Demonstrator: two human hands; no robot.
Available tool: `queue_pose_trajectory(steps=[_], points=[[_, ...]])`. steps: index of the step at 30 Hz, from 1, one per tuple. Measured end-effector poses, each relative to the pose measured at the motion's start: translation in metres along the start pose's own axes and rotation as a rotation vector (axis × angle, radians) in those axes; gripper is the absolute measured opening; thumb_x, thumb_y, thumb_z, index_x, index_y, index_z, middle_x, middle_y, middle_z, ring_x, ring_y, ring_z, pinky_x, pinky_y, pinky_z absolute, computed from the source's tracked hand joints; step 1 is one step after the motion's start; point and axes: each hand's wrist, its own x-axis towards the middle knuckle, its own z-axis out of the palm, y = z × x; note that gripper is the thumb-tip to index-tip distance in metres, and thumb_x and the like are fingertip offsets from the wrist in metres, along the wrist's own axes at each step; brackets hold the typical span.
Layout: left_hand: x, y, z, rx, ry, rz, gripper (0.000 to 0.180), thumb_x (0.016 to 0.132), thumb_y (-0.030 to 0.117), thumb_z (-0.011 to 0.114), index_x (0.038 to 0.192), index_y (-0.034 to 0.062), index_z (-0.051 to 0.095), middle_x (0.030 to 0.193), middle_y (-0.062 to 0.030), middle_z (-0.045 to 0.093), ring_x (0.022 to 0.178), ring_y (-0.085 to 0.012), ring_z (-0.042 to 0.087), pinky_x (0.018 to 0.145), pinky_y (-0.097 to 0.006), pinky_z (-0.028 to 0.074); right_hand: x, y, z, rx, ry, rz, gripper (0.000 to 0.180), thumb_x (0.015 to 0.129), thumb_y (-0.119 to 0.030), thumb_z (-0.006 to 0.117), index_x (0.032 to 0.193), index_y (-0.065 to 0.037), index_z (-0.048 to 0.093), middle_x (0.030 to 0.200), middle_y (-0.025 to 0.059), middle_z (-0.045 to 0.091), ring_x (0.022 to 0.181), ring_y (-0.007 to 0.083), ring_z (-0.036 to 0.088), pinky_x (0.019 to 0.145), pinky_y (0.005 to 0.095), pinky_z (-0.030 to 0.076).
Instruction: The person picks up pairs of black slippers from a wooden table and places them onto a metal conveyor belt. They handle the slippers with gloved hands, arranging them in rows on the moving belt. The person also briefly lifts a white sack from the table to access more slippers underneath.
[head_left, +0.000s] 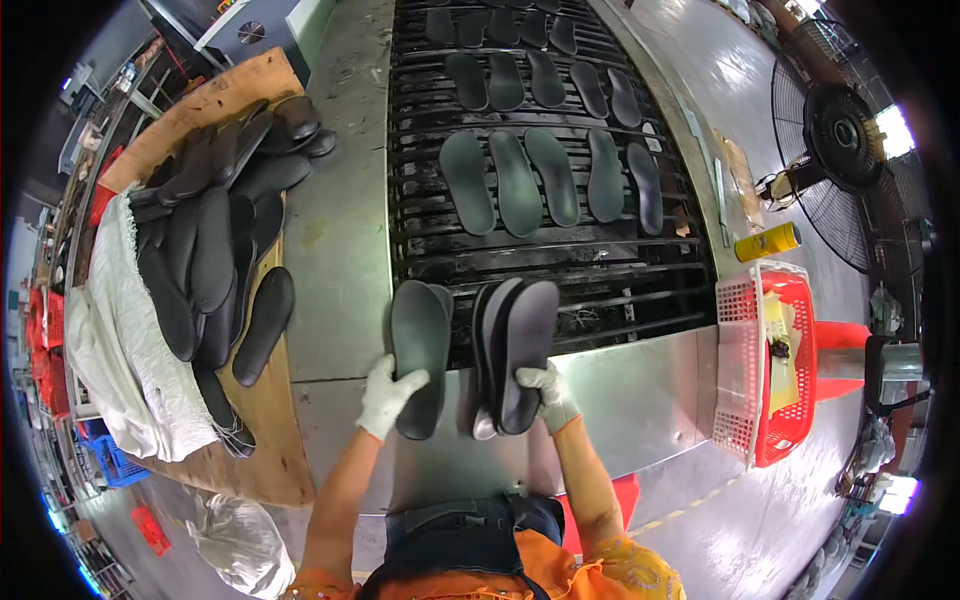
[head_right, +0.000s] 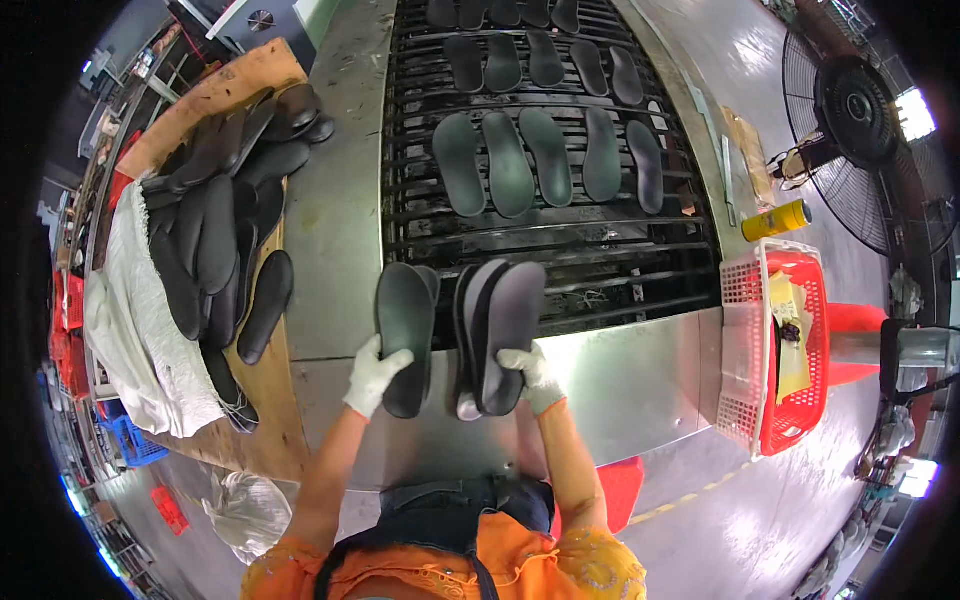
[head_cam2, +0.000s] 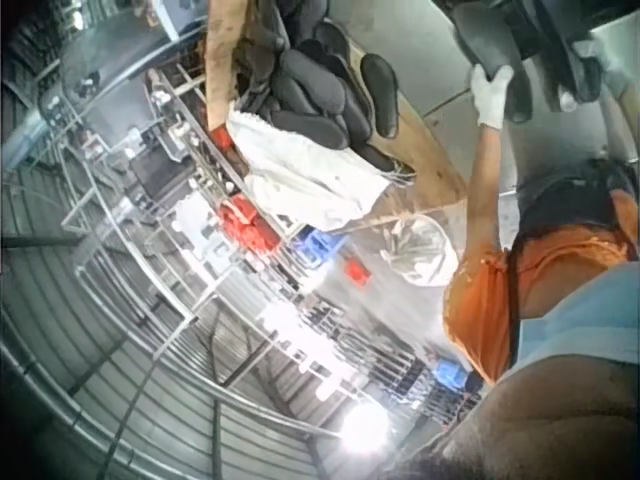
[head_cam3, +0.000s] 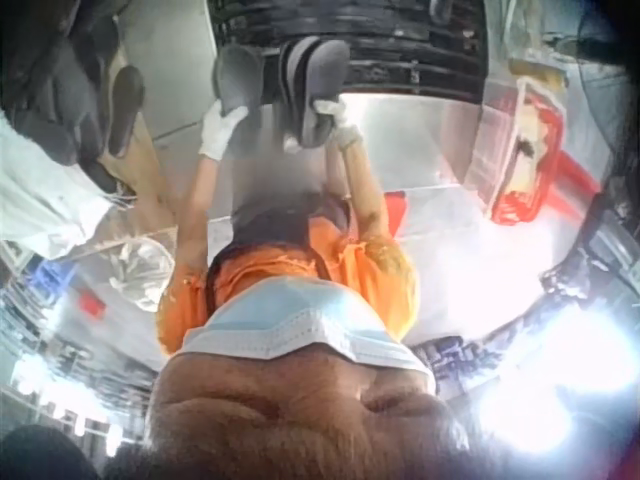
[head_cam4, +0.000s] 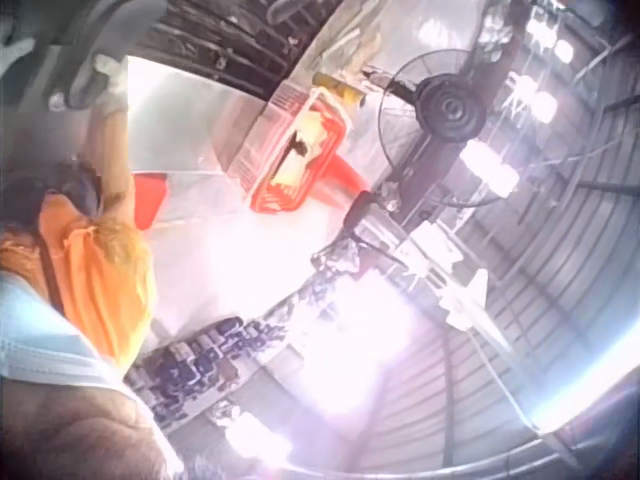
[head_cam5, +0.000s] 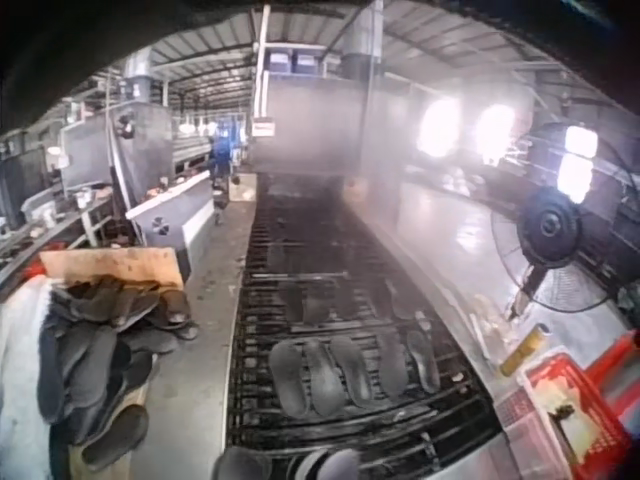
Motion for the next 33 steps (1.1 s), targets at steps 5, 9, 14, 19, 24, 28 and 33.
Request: queue_pose_trajectory(steps=[5, 9, 14, 19, 24, 28, 33], points=[[0.024, 0.016, 0.076, 0.071, -0.035, 0.008, 0.052, 0.077, 0.035, 0.077, 0.111, -0.0031, 0.067, 0.110, -0.0229, 0.069, 0.103, -0.0360, 0.066, 0.092, -0.042, 0.048, 0.008, -0.091, -0.039, -0.117, 0.110, -0.074, 0.043, 0.075, 0.004, 0.072, 0.116, 0.004, 0.063, 0.102, 0.0133, 0.071, 0.085, 0.0279, 0.071, 0.078, 0.0445, 0.061], [0.051, 0.043, 0.126, 0.059, -0.032, -0.042, 0.061, 0.078, 0.040, 0.076, 0.118, -0.0048, 0.064, 0.113, -0.0235, 0.069, 0.107, -0.0354, 0.066, 0.095, -0.040, 0.048, 0.023, -0.159, -0.048, -0.208, 0.146, -0.063, 0.038, 0.078, 0.002, 0.070, 0.115, 0.005, 0.064, 0.100, 0.0142, 0.071, 0.085, 0.0283, 0.072, 0.078, 0.0454, 0.061], [0.088, 0.031, 0.178, 0.039, -0.018, -0.062, 0.067, 0.081, 0.042, 0.074, 0.123, -0.0084, 0.061, 0.118, -0.0256, 0.068, 0.113, -0.0367, 0.063, 0.098, -0.040, 0.046, 0.048, -0.199, -0.063, -0.327, 0.259, -0.092, 0.032, 0.081, 0.003, 0.067, 0.113, 0.006, 0.064, 0.098, 0.0141, 0.071, 0.078, 0.0264, 0.072, 0.073, 0.0406, 0.061], [0.096, 0.023, 0.194, -0.064, -0.010, -0.035, 0.053, 0.085, 0.035, 0.073, 0.116, -0.0066, 0.063, 0.112, -0.0210, 0.070, 0.102, -0.0298, 0.066, 0.091, -0.038, 0.049, 0.051, -0.226, -0.090, -0.439, 0.295, -0.099, 0.036, 0.079, -0.005, 0.071, 0.113, 0.004, 0.066, 0.097, 0.0107, 0.071, 0.082, 0.0212, 0.069, 0.076, 0.0370, 0.057], [0.095, 0.036, 0.201, -0.209, -0.040, -0.033, 0.033, 0.090, 0.024, 0.070, 0.108, -0.0031, 0.065, 0.102, -0.0123, 0.071, 0.087, -0.0166, 0.064, 0.081, -0.033, 0.051, 0.056, -0.227, -0.122, -0.696, 0.608, -0.227, 0.030, 0.079, -0.007, 0.072, 0.108, 0.002, 0.068, 0.091, 0.0087, 0.072, 0.075, 0.0180, 0.066, 0.074, 0.0340, 0.054], [0.096, 0.037, 0.194, -0.273, 0.001, -0.033, 0.029, 0.091, 0.020, 0.070, 0.108, -0.0022, 0.065, 0.101, -0.0110, 0.071, 0.087, -0.0164, 0.063, 0.080, -0.033, 0.051, 0.061, -0.233, -0.159, -0.595, 0.579, -0.234, 0.024, 0.080, -0.009, 0.072, 0.102, 0.000, 0.070, 0.089, 0.0053, 0.070, 0.076, 0.0148, 0.062, 0.071, 0.0319, 0.049], [0.101, 0.033, 0.163, -0.167, 0.153, -0.034, 0.034, 0.088, 0.025, 0.070, 0.104, -0.0041, 0.065, 0.097, -0.0143, 0.071, 0.085, -0.0187, 0.064, 0.077, -0.035, 0.051, 0.068, -0.263, -0.193, -0.819, 0.663, -0.430, 0.035, 0.082, -0.012, 0.071, 0.113, 0.004, 0.068, 0.098, 0.0095, 0.072, 0.088, 0.0183, 0.063, 0.081, 0.0330, 0.049]])
